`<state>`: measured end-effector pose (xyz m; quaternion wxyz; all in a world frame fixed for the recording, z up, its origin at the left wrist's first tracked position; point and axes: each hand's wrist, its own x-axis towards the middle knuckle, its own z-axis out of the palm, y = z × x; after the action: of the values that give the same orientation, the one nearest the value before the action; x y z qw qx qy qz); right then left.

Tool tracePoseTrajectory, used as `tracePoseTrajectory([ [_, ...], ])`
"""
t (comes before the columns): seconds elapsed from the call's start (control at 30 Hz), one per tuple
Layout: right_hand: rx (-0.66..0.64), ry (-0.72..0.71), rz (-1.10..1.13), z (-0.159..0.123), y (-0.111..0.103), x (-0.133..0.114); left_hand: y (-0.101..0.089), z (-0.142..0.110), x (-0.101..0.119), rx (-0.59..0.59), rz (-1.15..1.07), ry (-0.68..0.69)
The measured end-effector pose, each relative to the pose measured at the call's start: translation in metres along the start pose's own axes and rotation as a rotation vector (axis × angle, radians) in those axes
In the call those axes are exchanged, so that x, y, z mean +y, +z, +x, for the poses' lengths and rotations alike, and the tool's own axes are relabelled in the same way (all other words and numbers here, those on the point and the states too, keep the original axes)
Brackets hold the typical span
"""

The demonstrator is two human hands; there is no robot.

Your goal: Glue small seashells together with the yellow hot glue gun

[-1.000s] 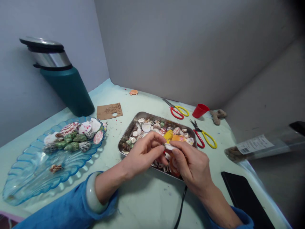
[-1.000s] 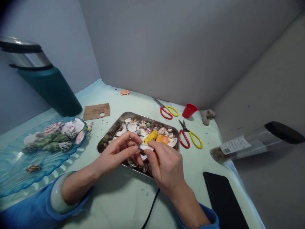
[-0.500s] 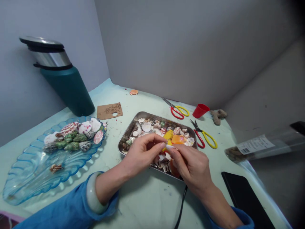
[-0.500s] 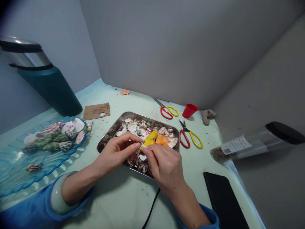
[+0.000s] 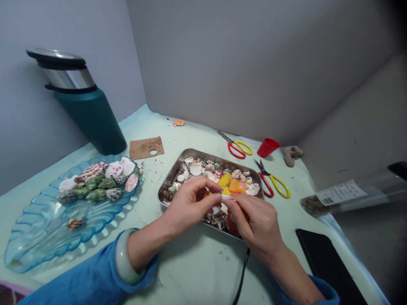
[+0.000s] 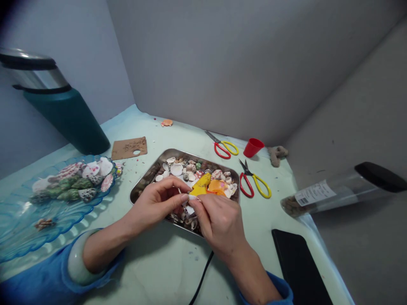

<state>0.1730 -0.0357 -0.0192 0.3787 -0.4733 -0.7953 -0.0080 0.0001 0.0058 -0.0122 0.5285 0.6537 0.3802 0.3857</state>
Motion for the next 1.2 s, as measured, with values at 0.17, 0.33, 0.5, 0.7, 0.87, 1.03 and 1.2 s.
tracePoseTrajectory([
  [0.17,0.012,-0.004,0.006,-0.0001,-0.0005,-0.0009,0.0002,-0.0003,-0.0010,-0.005,0.007,0.012],
  [0.33,0.005,-0.005,0.003,0.0010,-0.0008,-0.0014,0.0006,-0.0004,0.0007,-0.004,0.000,0.015],
  [0.5,-0.002,0.003,0.014,0.0008,-0.0008,-0.0009,0.0013,0.0003,0.0026,-0.022,-0.031,-0.016],
  [0.7,-0.005,0.001,0.008,-0.0004,0.0001,-0.0010,0.0007,0.0000,0.0003,-0.014,-0.006,0.003],
  [0.87,-0.011,0.002,0.000,-0.0003,-0.0002,-0.0006,0.0010,-0.0002,0.0021,-0.025,-0.016,-0.026],
  [1.03,-0.004,-0.005,-0.013,0.0008,0.0000,-0.0005,0.0008,0.0005,0.0010,-0.020,-0.024,-0.025],
  [1.2,-0.011,0.015,-0.019,0.0004,0.0005,-0.0003,0.0009,0.0006,-0.0024,-0.032,-0.013,-0.034],
])
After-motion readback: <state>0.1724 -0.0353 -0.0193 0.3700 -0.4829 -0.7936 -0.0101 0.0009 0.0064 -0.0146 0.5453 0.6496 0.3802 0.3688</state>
